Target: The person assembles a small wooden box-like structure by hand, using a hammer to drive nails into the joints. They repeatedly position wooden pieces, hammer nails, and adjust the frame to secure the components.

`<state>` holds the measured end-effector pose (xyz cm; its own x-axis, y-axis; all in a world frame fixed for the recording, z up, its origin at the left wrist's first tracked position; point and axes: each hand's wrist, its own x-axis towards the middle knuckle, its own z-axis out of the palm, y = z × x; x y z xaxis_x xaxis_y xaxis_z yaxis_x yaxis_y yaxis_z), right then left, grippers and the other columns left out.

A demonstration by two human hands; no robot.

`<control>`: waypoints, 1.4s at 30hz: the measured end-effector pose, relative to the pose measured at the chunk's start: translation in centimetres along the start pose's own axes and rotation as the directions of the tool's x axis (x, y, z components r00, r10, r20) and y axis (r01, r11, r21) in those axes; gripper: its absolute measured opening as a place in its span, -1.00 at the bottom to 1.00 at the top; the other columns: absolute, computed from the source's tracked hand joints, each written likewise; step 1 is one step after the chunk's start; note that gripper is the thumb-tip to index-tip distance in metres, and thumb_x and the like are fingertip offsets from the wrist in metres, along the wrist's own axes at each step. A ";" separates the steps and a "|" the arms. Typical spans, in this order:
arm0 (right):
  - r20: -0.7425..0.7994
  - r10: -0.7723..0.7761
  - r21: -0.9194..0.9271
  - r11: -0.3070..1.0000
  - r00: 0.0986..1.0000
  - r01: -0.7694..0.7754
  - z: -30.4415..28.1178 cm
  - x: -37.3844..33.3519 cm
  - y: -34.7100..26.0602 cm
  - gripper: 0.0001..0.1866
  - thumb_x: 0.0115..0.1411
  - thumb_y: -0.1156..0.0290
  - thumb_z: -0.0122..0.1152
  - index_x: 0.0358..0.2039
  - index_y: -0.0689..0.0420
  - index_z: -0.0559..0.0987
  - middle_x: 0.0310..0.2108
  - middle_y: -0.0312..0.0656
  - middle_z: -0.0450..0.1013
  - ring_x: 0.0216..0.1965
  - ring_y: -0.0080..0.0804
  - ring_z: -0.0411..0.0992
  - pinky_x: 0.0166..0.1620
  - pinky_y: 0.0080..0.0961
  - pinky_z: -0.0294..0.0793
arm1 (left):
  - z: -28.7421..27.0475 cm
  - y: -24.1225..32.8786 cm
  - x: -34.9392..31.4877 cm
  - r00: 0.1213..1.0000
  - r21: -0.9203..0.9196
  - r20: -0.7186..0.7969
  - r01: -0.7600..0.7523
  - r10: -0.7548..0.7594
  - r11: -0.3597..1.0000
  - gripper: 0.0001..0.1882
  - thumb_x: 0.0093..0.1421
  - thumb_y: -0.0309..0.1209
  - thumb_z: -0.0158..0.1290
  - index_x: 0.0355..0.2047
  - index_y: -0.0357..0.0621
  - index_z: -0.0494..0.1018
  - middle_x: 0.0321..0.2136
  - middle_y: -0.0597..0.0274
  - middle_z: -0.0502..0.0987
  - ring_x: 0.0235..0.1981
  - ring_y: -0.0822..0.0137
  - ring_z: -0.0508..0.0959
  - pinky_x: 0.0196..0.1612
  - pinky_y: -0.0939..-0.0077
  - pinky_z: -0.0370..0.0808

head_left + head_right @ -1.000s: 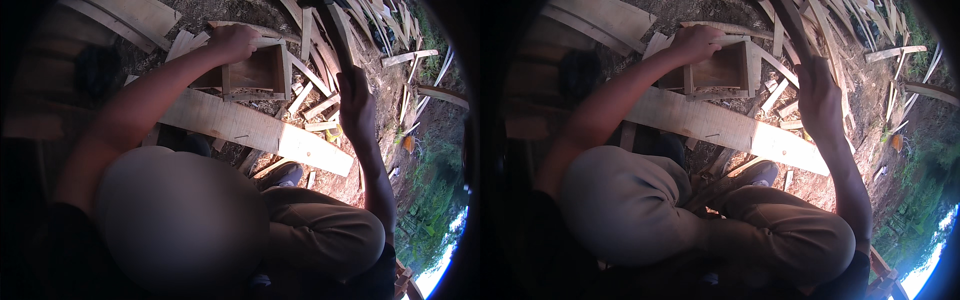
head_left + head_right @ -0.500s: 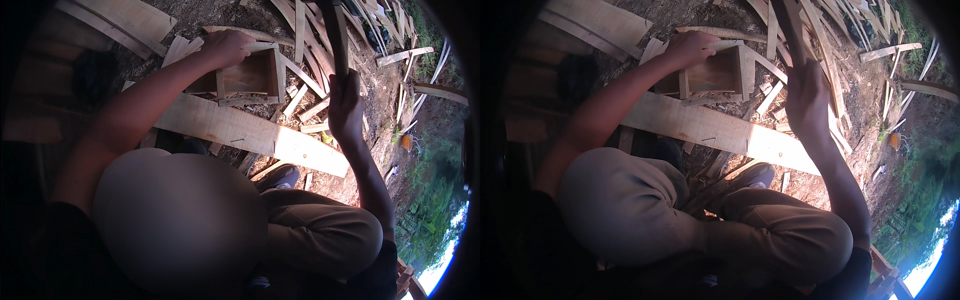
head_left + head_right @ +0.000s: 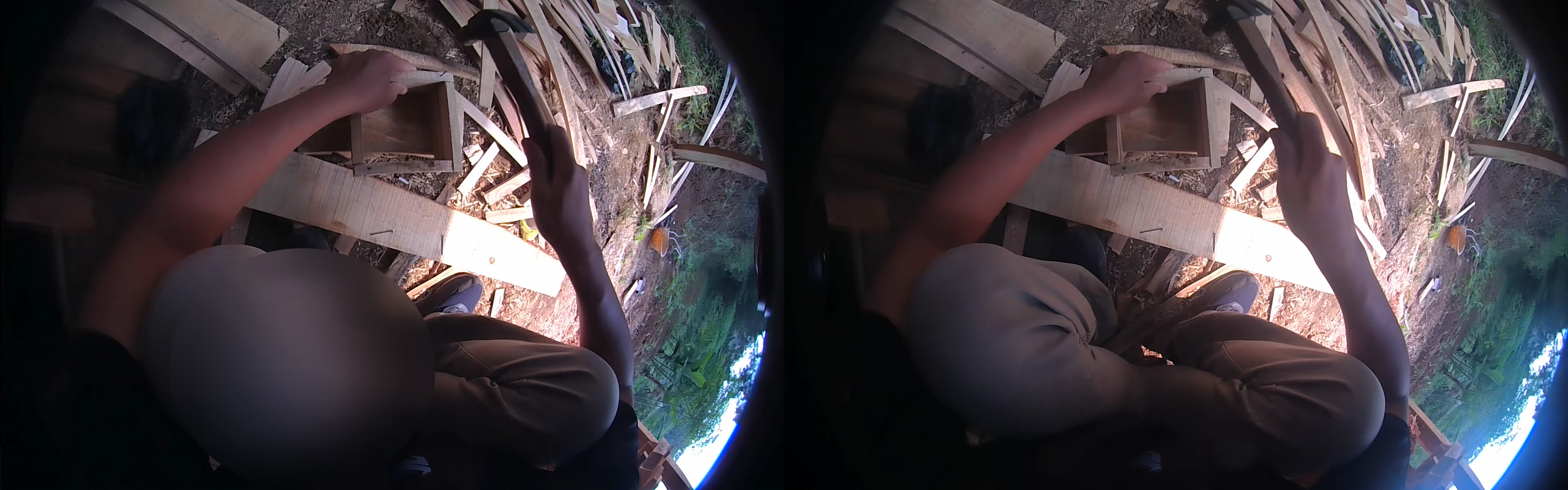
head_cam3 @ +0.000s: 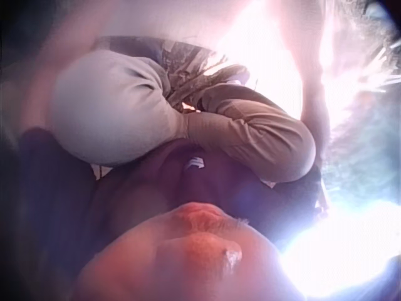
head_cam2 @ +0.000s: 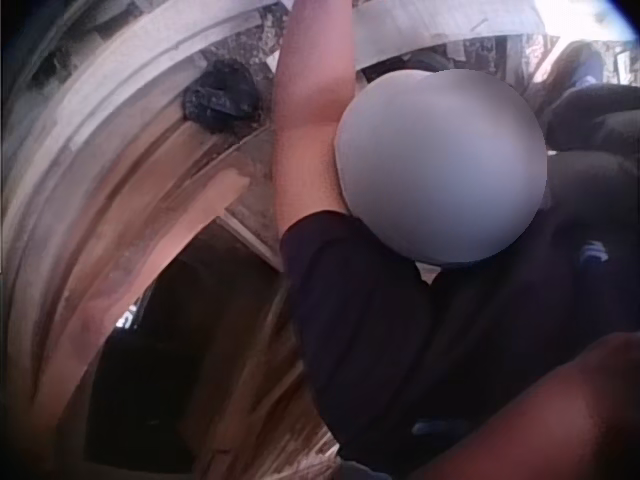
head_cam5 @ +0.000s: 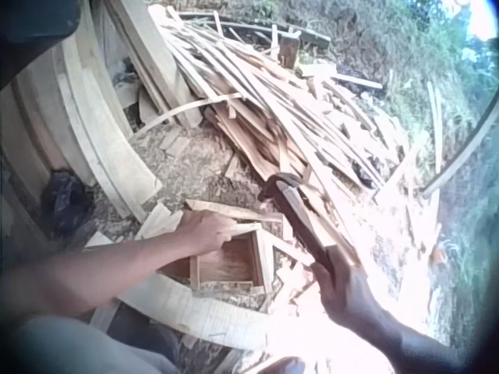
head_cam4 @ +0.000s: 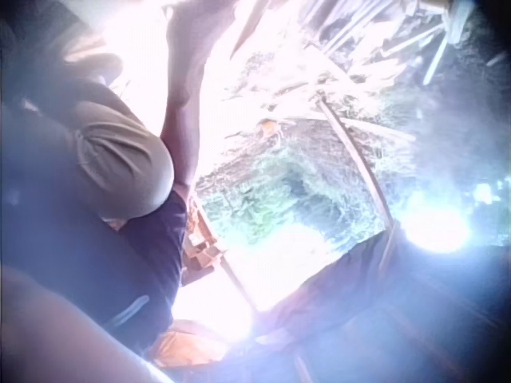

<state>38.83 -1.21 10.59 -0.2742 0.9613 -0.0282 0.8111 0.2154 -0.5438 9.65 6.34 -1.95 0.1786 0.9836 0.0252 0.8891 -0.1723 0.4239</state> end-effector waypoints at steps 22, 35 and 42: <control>-0.361 -0.198 0.040 0.973 0.911 0.228 0.7 0.6 -0.1 -0.85 0.40 0.41 0.05 -0.15 0.20 0.35 -0.66 0.02 0.36 -0.68 -0.08 0.35 -0.56 -0.24 0.31 | -0.8 0.8 -0.8 0.993 -0.012 0.088 0.074 -0.072 0.997 -0.57 0.18 -0.14 0.19 0.07 0.19 0.56 -0.08 0.18 0.64 0.02 0.14 0.60 0.09 0.16 0.48; 0.010 -0.101 -0.117 0.988 0.995 0.102 3.8 -0.2 5.2 -0.80 0.39 0.34 0.05 -0.09 0.09 0.28 -0.57 0.15 0.49 -0.53 0.31 0.49 -0.52 0.16 0.36 | 0.4 1.1 -0.3 1.000 -0.021 0.016 -0.010 0.011 1.000 -0.55 0.20 -0.11 0.19 0.10 0.18 0.54 -0.09 0.06 0.63 -0.04 0.07 0.62 0.05 0.19 0.54; -0.102 -0.148 -0.024 0.989 0.984 0.147 3.8 -0.6 3.6 -0.82 0.40 0.37 0.03 -0.12 0.13 0.28 -0.59 0.20 0.45 -0.52 0.29 0.49 -0.57 0.06 0.30 | -0.4 0.9 -1.1 0.998 -0.023 0.060 0.028 -0.027 0.999 -0.57 0.19 -0.15 0.20 0.08 0.18 0.55 -0.08 0.10 0.64 -0.04 0.08 0.62 0.06 0.19 0.53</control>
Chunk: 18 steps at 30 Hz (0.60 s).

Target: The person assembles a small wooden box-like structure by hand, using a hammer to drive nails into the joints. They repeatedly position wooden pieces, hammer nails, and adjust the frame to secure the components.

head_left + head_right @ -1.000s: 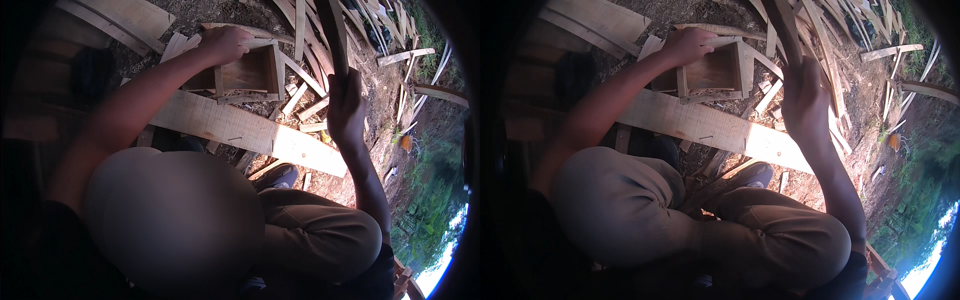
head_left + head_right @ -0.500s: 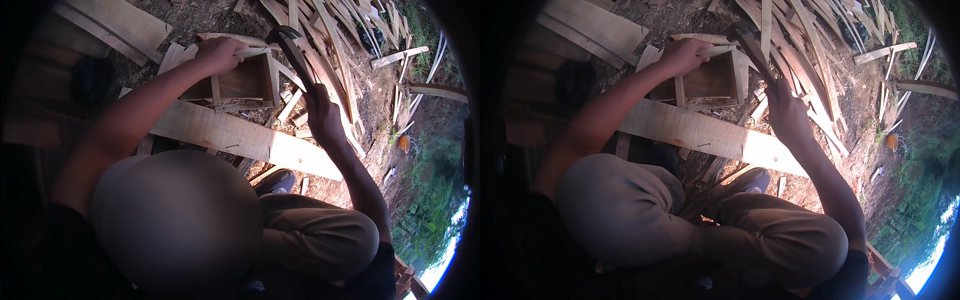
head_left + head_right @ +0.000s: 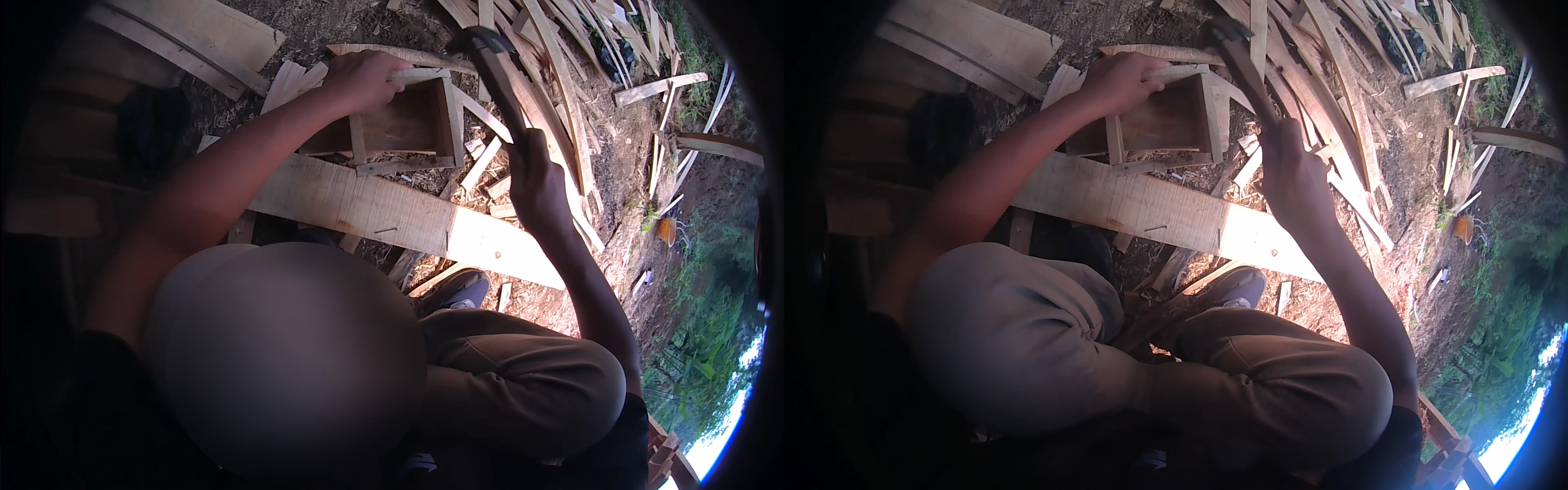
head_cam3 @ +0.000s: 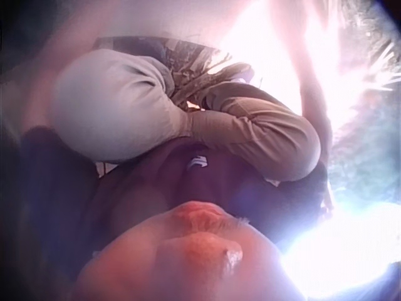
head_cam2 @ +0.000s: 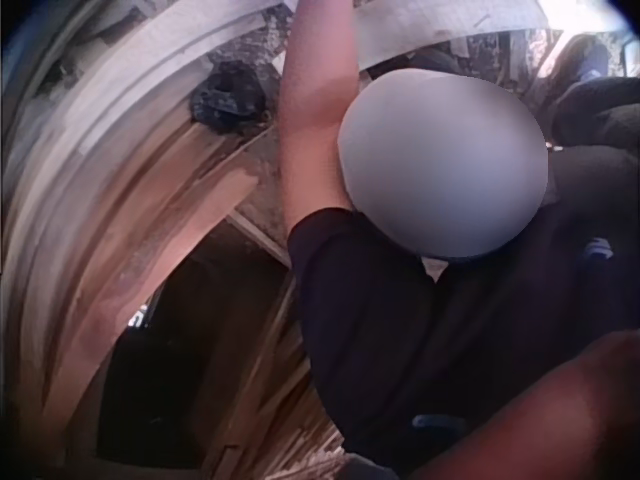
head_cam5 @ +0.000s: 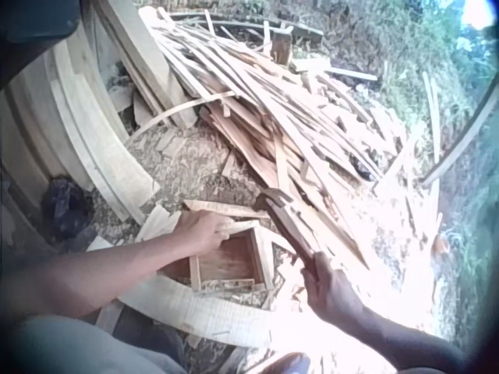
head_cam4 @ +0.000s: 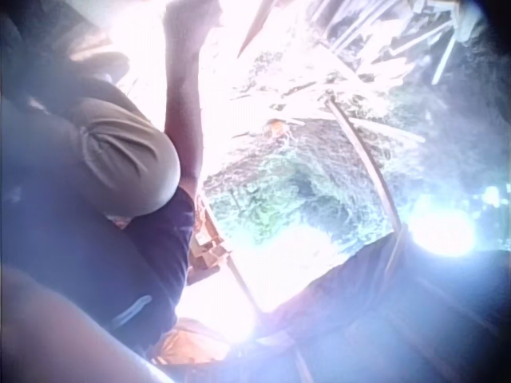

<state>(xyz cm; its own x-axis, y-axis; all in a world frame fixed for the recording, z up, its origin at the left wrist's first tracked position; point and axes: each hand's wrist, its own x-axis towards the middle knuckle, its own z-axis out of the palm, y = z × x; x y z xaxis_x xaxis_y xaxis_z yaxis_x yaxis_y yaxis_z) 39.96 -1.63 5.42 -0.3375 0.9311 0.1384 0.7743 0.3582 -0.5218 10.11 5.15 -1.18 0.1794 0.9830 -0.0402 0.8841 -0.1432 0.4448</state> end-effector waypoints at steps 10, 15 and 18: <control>0.187 0.101 -0.131 0.988 0.977 -0.077 -0.4 -0.1 0.2 -0.78 0.39 0.36 0.04 -0.10 0.16 0.25 -0.56 0.22 0.50 -0.46 0.28 0.52 -0.48 0.12 0.40 | 0.1 0.9 0.7 0.997 0.017 0.061 0.034 -0.035 0.999 -0.59 0.20 -0.15 0.20 0.07 0.21 0.56 -0.06 0.15 0.63 0.01 0.14 0.60 0.08 0.15 0.49; -0.220 -0.014 0.052 0.998 0.975 0.026 -2.6 1.3 -1.7 -0.83 0.41 0.40 0.03 -0.08 0.18 0.36 -0.53 0.06 0.46 -0.64 -0.13 0.46 -0.56 -0.27 0.35 | -0.4 0.3 0.4 0.995 0.052 -0.060 -0.075 0.078 0.996 -0.64 0.19 -0.20 0.15 0.02 0.21 0.59 -0.18 0.15 0.66 -0.10 0.11 0.64 -0.02 0.17 0.54; -0.309 -0.036 0.046 0.998 0.950 0.053 -3.4 0.9 -1.6 -0.83 0.41 0.40 0.04 -0.09 0.21 0.39 -0.55 -0.02 0.42 -0.63 -0.35 0.38 -0.53 -0.36 0.34 | -0.5 0.6 -0.2 0.999 0.030 0.047 -0.029 0.028 0.999 -0.62 0.19 -0.19 0.15 0.04 0.21 0.57 -0.19 0.14 0.66 -0.12 0.10 0.65 -0.02 0.17 0.55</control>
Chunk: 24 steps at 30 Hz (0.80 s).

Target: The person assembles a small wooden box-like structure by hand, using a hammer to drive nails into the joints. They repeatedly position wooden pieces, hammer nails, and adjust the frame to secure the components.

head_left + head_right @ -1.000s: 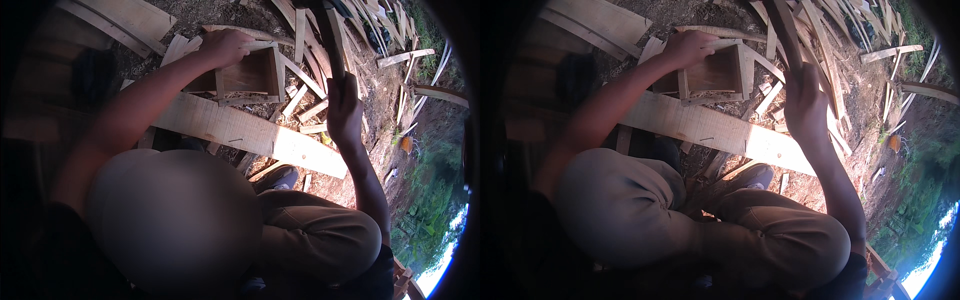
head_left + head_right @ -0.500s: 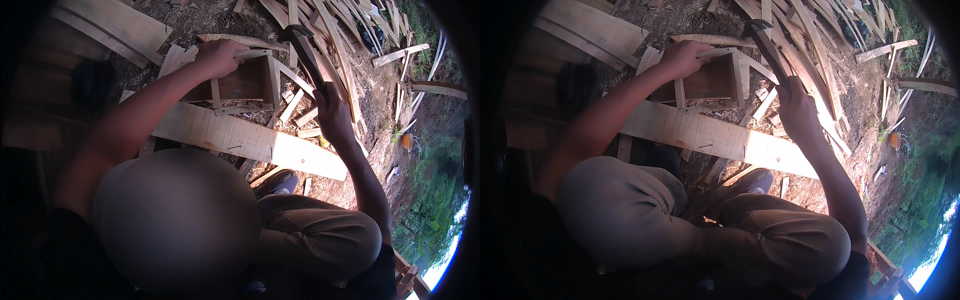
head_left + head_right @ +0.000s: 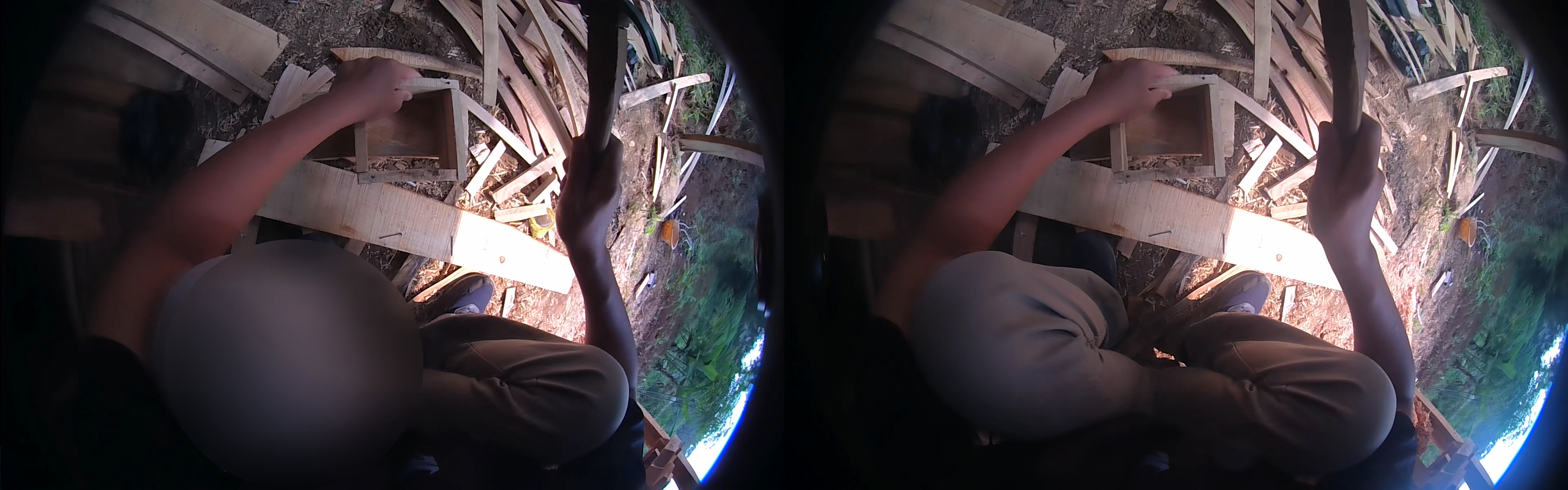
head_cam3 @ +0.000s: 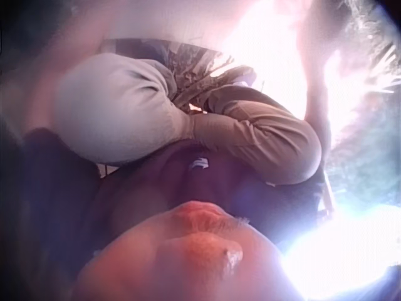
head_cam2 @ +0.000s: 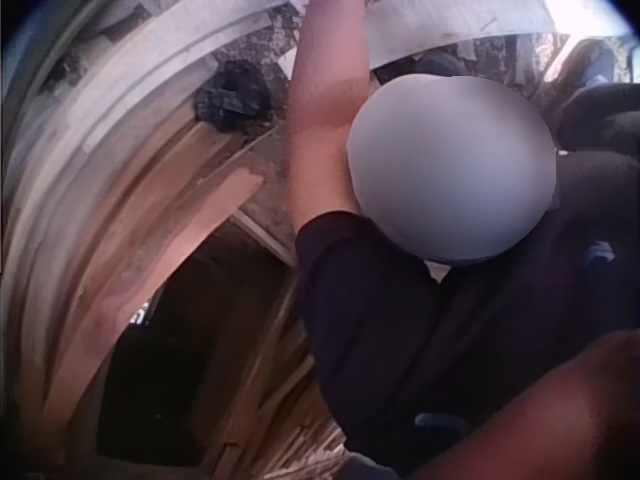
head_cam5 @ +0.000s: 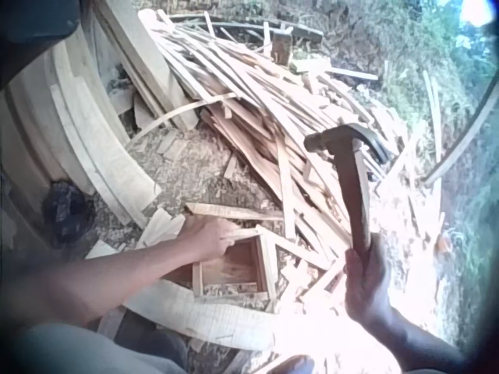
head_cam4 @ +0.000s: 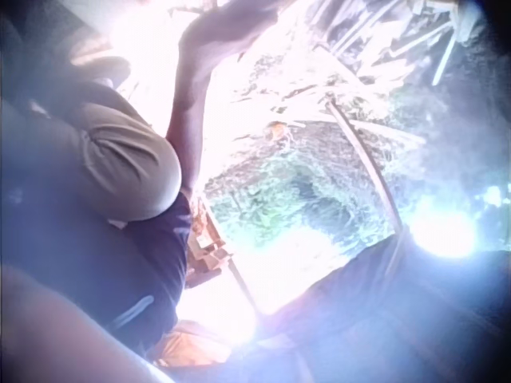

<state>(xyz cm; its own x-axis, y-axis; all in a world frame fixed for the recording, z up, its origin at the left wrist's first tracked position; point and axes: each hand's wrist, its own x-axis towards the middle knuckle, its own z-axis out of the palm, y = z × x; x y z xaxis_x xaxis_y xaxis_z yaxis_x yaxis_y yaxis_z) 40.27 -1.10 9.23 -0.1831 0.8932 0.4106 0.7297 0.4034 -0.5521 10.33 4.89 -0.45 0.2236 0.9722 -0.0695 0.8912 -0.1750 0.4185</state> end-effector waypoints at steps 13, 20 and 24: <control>0.341 0.494 0.075 0.834 0.800 -0.546 2.5 -3.8 5.9 -0.61 0.40 0.11 0.08 -0.05 0.21 0.48 -0.51 -0.21 0.40 -0.48 -0.48 0.33 -0.37 -0.40 0.32 | -1.4 0.4 1.3 0.990 0.050 0.128 -0.061 0.054 0.997 -0.64 0.13 -0.24 0.24 -0.03 0.17 0.61 -0.24 0.11 0.65 -0.16 0.07 0.64 -0.09 0.13 0.55; 0.418 0.472 0.003 0.853 0.776 -0.521 4.8 -5.7 5.7 -0.59 0.33 0.29 0.04 0.14 0.11 0.32 -0.20 0.16 0.53 -0.18 0.19 0.52 -0.10 0.04 0.46 | -3.3 -1.8 -1.7 0.935 0.077 -0.036 -0.349 0.352 0.934 -0.51 0.00 -0.49 0.27 -0.03 0.30 0.63 -0.33 0.34 0.66 -0.33 0.30 0.62 -0.28 0.37 0.59; 0.332 0.362 0.056 0.914 0.871 -0.401 7.1 -7.7 6.1 -0.54 0.30 0.35 0.13 0.17 0.12 0.32 -0.13 0.15 0.47 -0.18 0.14 0.50 -0.11 -0.01 0.46 | -4.0 -0.4 -2.3 0.890 0.051 -0.096 -0.443 0.446 0.895 -0.46 -0.11 -0.64 0.25 -0.05 0.06 0.65 -0.20 0.27 0.70 -0.33 0.27 0.62 -0.25 0.46 0.58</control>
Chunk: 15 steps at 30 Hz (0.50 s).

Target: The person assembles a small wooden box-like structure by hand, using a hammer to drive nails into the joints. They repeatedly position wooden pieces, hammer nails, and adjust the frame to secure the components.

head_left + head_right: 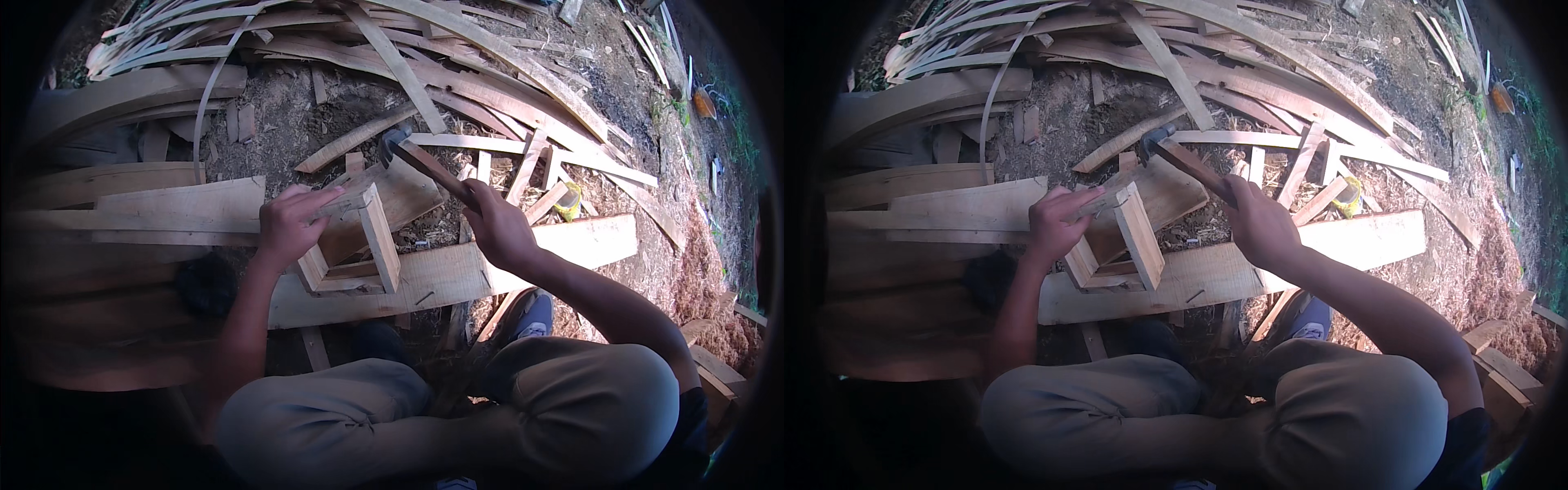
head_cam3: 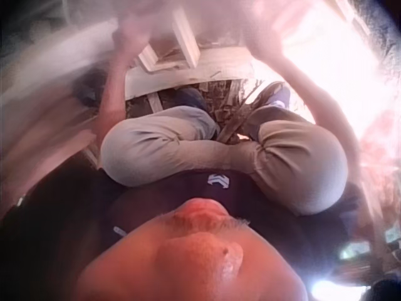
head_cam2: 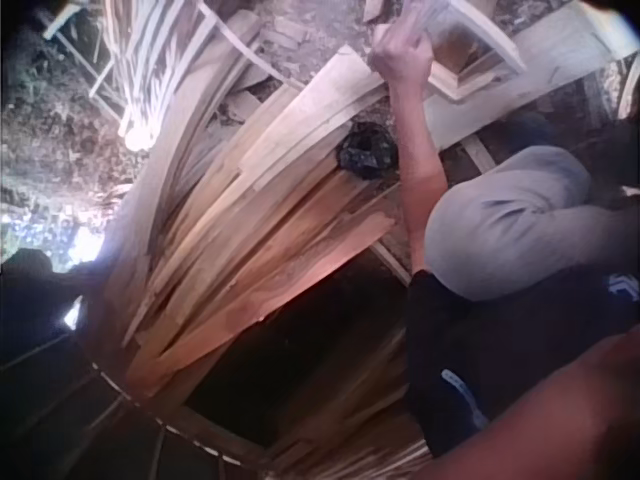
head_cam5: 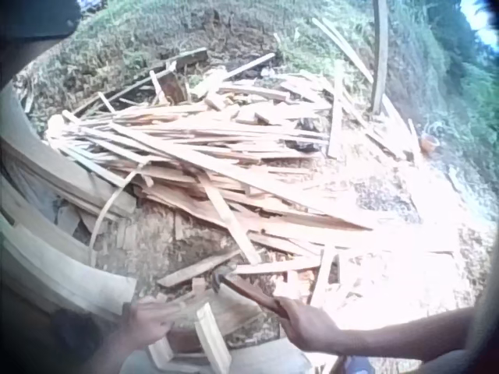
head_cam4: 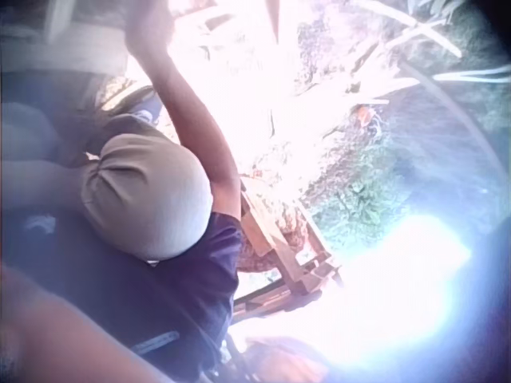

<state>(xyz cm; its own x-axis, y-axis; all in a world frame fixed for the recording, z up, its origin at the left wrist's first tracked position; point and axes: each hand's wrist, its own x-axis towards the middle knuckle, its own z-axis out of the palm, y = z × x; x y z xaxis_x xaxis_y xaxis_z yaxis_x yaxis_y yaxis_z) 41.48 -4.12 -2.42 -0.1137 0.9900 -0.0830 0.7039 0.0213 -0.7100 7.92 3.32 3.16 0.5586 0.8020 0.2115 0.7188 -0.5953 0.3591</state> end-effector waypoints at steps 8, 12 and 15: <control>0.143 -0.095 -0.057 0.993 0.985 0.104 1.9 -0.1 1.5 -0.42 0.22 0.57 0.14 0.23 0.09 0.21 -0.03 0.07 0.34 -0.03 0.09 0.45 0.01 -0.04 0.47 | -1.1 1.7 -1.2 0.995 0.020 -0.021 -0.096 0.097 0.995 -0.41 -0.28 -0.59 0.35 -0.12 0.08 0.68 -0.15 0.39 0.70 -0.33 0.35 0.62 -0.29 0.54 0.57; 0.199 -0.101 0.098 0.992 0.975 0.083 1.6 0.7 2.6 -0.38 0.14 0.58 0.26 0.20 0.12 0.25 0.04 0.13 0.38 0.00 0.18 0.46 0.03 -0.04 0.48 | -0.7 2.4 -1.0 0.982 -0.004 -0.102 -0.158 0.156 0.987 -0.44 -0.28 -0.57 0.36 -0.14 0.02 0.69 -0.16 0.35 0.70 -0.32 0.35 0.62 -0.28 0.54 0.56; 0.228 -0.066 0.143 0.989 0.971 0.034 1.5 0.9 2.5 -0.35 0.14 0.52 0.30 0.22 0.11 0.26 0.04 0.10 0.37 0.05 0.14 0.43 0.05 -0.04 0.47 | -0.9 3.5 -0.8 0.970 0.020 -0.151 -0.190 0.191 0.982 -0.47 -0.26 -0.58 0.36 -0.15 -0.02 0.69 -0.17 0.32 0.70 -0.31 0.33 0.63 -0.24 0.53 0.57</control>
<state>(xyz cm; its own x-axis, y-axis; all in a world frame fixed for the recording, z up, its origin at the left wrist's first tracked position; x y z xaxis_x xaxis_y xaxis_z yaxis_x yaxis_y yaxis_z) 42.13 -3.43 -5.33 -0.3167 0.9287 -0.1930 0.5923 0.0347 -0.8049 9.58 0.65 5.09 0.6166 0.6718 0.4104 0.6077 -0.7376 0.2944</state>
